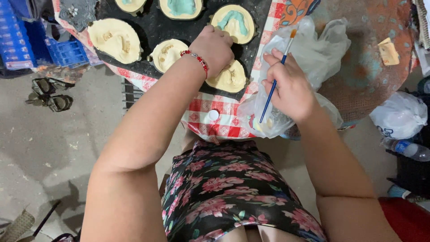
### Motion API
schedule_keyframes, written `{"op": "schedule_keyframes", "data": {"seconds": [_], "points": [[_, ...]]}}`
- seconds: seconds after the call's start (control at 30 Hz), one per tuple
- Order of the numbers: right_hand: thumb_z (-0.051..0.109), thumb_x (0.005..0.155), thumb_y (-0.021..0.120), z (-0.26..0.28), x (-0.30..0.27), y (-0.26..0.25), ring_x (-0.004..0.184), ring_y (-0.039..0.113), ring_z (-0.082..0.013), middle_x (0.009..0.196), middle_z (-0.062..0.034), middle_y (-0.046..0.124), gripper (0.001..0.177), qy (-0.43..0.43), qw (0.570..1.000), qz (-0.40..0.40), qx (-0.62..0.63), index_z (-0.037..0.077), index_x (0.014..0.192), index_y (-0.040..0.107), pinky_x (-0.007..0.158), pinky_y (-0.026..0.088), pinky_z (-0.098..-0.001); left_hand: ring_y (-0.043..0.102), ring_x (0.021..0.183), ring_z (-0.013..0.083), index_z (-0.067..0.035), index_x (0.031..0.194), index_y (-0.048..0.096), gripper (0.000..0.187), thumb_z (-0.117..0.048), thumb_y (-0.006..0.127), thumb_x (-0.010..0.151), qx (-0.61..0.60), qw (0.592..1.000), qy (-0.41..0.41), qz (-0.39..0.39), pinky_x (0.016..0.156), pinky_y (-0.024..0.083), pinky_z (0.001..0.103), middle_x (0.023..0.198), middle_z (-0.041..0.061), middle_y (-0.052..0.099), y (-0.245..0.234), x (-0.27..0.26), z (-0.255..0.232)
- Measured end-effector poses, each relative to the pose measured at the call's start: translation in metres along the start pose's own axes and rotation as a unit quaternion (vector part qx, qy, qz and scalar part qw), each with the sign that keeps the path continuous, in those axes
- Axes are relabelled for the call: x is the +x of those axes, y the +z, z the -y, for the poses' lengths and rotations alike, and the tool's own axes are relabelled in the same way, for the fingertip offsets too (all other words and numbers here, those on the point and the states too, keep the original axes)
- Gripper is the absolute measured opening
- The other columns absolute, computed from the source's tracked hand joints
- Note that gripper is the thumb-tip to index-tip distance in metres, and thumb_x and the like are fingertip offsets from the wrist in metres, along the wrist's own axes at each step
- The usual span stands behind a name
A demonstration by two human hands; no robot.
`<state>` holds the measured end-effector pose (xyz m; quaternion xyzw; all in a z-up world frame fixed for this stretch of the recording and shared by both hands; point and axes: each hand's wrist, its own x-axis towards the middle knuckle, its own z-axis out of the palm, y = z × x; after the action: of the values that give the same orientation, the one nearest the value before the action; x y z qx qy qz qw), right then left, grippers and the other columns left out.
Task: Applying a blue spacer liquid to dental plaster models using a small brush after pouring the liquid from a bottle.
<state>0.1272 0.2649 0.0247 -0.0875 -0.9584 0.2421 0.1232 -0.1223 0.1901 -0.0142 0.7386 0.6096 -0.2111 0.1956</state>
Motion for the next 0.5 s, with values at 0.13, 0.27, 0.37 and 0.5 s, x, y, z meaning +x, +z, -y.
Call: {"op": "schedule_keyframes", "data": {"seconds": [0.13,0.27,0.37,0.5], "points": [[-0.004,0.097,0.065,0.007,0.001,-0.006,0.136,0.055,-0.0457,0.137,-0.0266,0.067,0.021,0.006,1.0,-0.009,0.006,0.002,0.098,0.045,0.113,0.046,-0.0532,0.053,0.125,0.0271,-0.036,0.103,0.078,0.026,-0.037,0.078,0.078,-0.034,0.998,0.035,-0.044,0.105,0.035,0.05,0.128,-0.001,0.063,0.019,0.009,0.009],[-0.007,0.095,0.066,0.013,0.004,-0.012,0.141,0.052,-0.0448,0.136,-0.0301,0.068,0.024,0.024,0.999,-0.011,0.043,0.002,0.095,0.045,0.111,0.047,-0.0534,0.058,0.116,0.028,-0.032,0.106,0.08,0.023,-0.036,0.06,0.095,-0.029,0.993,0.045,-0.101,0.099,0.039,0.053,0.124,0.001,0.066,0.029,0.003,0.01],[-0.009,0.093,0.061,0.014,0.006,-0.013,0.144,0.05,-0.0414,0.134,-0.0368,0.065,0.02,0.024,0.998,-0.011,0.058,0.002,0.098,0.045,0.11,0.047,-0.0502,0.056,0.123,0.0296,-0.034,0.108,0.078,0.023,-0.033,0.068,0.087,-0.023,0.997,0.04,-0.067,0.104,0.036,0.051,0.139,0.002,0.061,0.021,-0.002,0.011],[-0.008,0.094,0.061,0.014,0.005,-0.01,0.14,0.051,-0.0432,0.135,-0.0314,0.067,0.019,0.005,0.999,-0.01,0.037,0.002,0.098,0.046,0.11,0.046,-0.0515,0.056,0.119,0.026,-0.04,0.092,0.076,0.019,-0.027,0.074,0.079,-0.048,0.998,0.038,-0.032,0.102,0.035,0.049,0.123,-0.004,0.063,0.021,0.009,0.011]]}}
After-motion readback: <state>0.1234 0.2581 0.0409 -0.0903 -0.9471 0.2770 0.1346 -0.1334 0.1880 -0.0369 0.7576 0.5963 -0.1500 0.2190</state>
